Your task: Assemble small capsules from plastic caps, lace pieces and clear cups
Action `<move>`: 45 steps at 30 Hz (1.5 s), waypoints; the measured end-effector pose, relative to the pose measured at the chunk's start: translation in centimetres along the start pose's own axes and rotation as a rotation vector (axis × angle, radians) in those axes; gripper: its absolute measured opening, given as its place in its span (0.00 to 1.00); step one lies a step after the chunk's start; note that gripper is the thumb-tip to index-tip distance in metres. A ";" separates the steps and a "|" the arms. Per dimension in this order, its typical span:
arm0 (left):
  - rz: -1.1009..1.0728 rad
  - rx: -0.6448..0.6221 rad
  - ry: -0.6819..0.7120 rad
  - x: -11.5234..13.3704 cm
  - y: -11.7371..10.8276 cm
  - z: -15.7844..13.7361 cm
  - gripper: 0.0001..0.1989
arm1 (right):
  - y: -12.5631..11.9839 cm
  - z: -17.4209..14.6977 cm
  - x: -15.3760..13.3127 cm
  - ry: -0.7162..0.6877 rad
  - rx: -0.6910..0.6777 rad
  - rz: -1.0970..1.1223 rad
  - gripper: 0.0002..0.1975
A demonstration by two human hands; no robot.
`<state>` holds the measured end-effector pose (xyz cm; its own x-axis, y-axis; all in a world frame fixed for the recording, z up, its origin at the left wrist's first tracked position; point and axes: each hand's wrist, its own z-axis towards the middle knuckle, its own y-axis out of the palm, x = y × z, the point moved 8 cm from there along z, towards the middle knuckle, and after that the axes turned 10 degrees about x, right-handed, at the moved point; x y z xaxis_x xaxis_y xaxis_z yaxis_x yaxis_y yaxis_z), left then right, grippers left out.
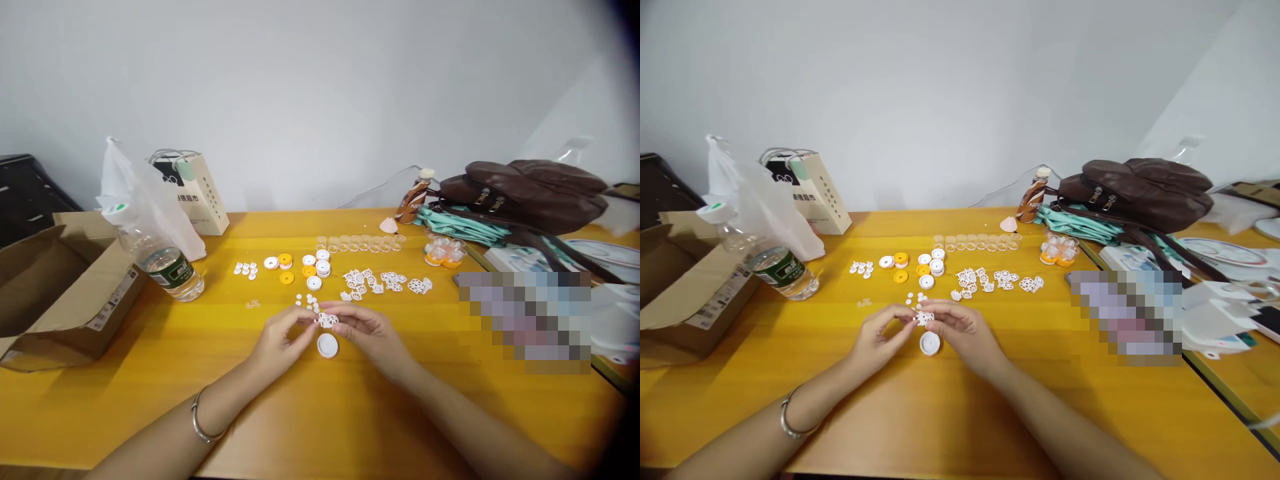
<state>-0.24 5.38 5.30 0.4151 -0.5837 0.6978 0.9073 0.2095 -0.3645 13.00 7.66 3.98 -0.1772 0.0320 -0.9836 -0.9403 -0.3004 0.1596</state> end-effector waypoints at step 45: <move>-0.031 -0.026 0.158 1.9 -0.1 -0.4 0.11 | -0.8 -0.4 2.2 0.159 0.044 -0.032 0.09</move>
<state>0.44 3.95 6.40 0.3691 -0.7060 0.6044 0.9168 0.1701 -0.3612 13.48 7.57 1.60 -0.1022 -0.1112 -0.9885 -0.9571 -0.2599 0.1282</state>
